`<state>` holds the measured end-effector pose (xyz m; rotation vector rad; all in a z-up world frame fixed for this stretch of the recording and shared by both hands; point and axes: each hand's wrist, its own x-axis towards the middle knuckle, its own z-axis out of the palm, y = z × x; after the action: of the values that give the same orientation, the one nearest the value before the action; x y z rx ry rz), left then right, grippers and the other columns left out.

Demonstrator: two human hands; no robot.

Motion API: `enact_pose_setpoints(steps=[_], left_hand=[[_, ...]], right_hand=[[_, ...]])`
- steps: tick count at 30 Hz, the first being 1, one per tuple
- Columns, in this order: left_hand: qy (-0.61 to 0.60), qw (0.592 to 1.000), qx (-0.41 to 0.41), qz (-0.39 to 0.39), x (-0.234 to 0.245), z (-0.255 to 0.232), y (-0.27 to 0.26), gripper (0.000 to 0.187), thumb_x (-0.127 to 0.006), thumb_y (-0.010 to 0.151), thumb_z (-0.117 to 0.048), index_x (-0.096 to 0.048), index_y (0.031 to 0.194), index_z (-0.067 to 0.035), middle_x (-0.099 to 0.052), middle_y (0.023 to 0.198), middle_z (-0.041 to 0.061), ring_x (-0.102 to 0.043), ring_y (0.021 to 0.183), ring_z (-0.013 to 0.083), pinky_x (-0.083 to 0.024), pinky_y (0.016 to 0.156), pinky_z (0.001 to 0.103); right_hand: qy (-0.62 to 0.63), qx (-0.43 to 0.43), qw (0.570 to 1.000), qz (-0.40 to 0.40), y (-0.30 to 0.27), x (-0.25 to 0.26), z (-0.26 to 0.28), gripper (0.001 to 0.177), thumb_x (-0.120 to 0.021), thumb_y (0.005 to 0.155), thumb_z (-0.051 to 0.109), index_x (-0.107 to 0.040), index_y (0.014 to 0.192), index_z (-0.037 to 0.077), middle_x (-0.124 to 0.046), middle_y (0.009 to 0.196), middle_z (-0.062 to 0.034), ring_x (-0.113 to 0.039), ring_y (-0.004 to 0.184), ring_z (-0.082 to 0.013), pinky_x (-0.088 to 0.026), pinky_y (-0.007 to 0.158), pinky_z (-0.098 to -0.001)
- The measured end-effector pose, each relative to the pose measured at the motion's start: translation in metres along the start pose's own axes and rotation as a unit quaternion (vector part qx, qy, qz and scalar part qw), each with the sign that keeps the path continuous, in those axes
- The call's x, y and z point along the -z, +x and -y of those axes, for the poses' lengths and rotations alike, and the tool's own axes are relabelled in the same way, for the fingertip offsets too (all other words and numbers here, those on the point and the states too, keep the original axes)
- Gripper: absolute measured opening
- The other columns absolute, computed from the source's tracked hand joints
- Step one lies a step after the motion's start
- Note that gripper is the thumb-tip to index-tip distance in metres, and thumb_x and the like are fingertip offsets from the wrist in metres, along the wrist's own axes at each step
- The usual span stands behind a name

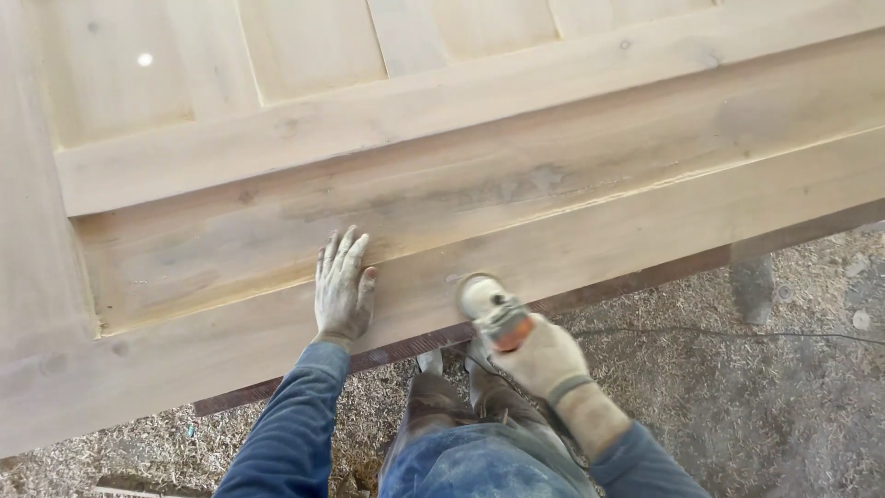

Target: Sanding the recessed panels of a large wooden door using a hand-held power sander.

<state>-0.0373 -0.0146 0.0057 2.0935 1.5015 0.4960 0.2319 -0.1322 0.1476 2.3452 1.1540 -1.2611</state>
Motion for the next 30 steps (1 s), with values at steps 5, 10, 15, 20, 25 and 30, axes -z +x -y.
enact_pose_setpoints(steps=[5,10,15,20,25,30], left_hand=[[0.049,0.998,0.028,-0.019,0.017,0.033,-0.038,0.055,-0.036,0.108,-0.039,-0.040,0.157,-0.015,-0.031,0.170,0.010,-0.020,0.160,0.0301,-0.010,0.131,0.046],[0.160,0.986,0.043,0.015,0.026,0.047,-0.061,0.069,-0.035,0.103,-0.052,-0.030,0.159,-0.012,-0.018,0.170,0.014,-0.011,0.158,0.0321,-0.003,0.128,0.049],[0.234,0.971,0.032,0.022,0.005,0.040,-0.049,0.087,-0.026,0.096,-0.069,-0.015,0.159,-0.010,-0.003,0.167,0.018,0.003,0.154,0.0371,0.007,0.119,0.058],[0.258,0.949,0.037,0.177,-0.020,-0.021,-0.012,0.092,-0.022,0.093,-0.074,-0.008,0.161,-0.014,0.002,0.168,0.016,0.009,0.153,0.0369,0.010,0.118,0.058],[0.261,0.946,-0.017,0.191,-0.053,-0.089,0.028,0.087,-0.021,0.095,-0.072,-0.009,0.162,-0.017,0.002,0.169,0.016,0.006,0.154,0.0378,0.007,0.120,0.058],[0.241,0.948,-0.038,0.205,-0.075,-0.152,0.064,0.081,-0.029,0.096,-0.067,-0.014,0.161,-0.020,-0.002,0.170,0.011,0.001,0.156,0.0369,0.001,0.123,0.054]], right_hand=[[-0.093,0.079,0.991,0.046,-0.018,-0.016,0.078,0.048,-0.075,0.087,0.039,-0.058,0.123,0.013,-0.072,0.098,-0.0041,-0.074,0.087,-0.0144,-0.062,0.083,-0.0310],[-0.104,0.109,0.988,0.044,-0.016,-0.006,0.086,0.049,-0.078,0.087,0.042,-0.063,0.117,0.007,-0.072,0.098,-0.0083,-0.072,0.090,-0.0198,-0.061,0.086,-0.0332],[-0.111,0.023,0.993,0.007,0.008,0.038,0.028,0.048,-0.076,0.086,0.049,-0.062,0.115,0.014,-0.071,0.098,-0.0028,-0.072,0.088,-0.0141,-0.061,0.085,-0.0324],[-0.136,-0.040,0.990,-0.007,0.044,0.079,-0.067,0.047,-0.075,0.087,0.051,-0.063,0.115,0.015,-0.073,0.099,-0.0026,-0.074,0.088,-0.0136,-0.064,0.085,-0.0319],[-0.076,-0.082,0.992,-0.054,0.066,0.125,-0.141,0.057,-0.079,0.082,0.058,-0.067,0.117,0.015,-0.076,0.105,-0.0063,-0.076,0.096,-0.0175,-0.061,0.092,-0.0354],[-0.039,-0.100,0.990,-0.096,0.088,0.161,-0.216,0.062,-0.084,0.072,0.059,-0.073,0.116,0.016,-0.079,0.104,-0.0098,-0.077,0.101,-0.0256,-0.060,0.097,-0.0400]])
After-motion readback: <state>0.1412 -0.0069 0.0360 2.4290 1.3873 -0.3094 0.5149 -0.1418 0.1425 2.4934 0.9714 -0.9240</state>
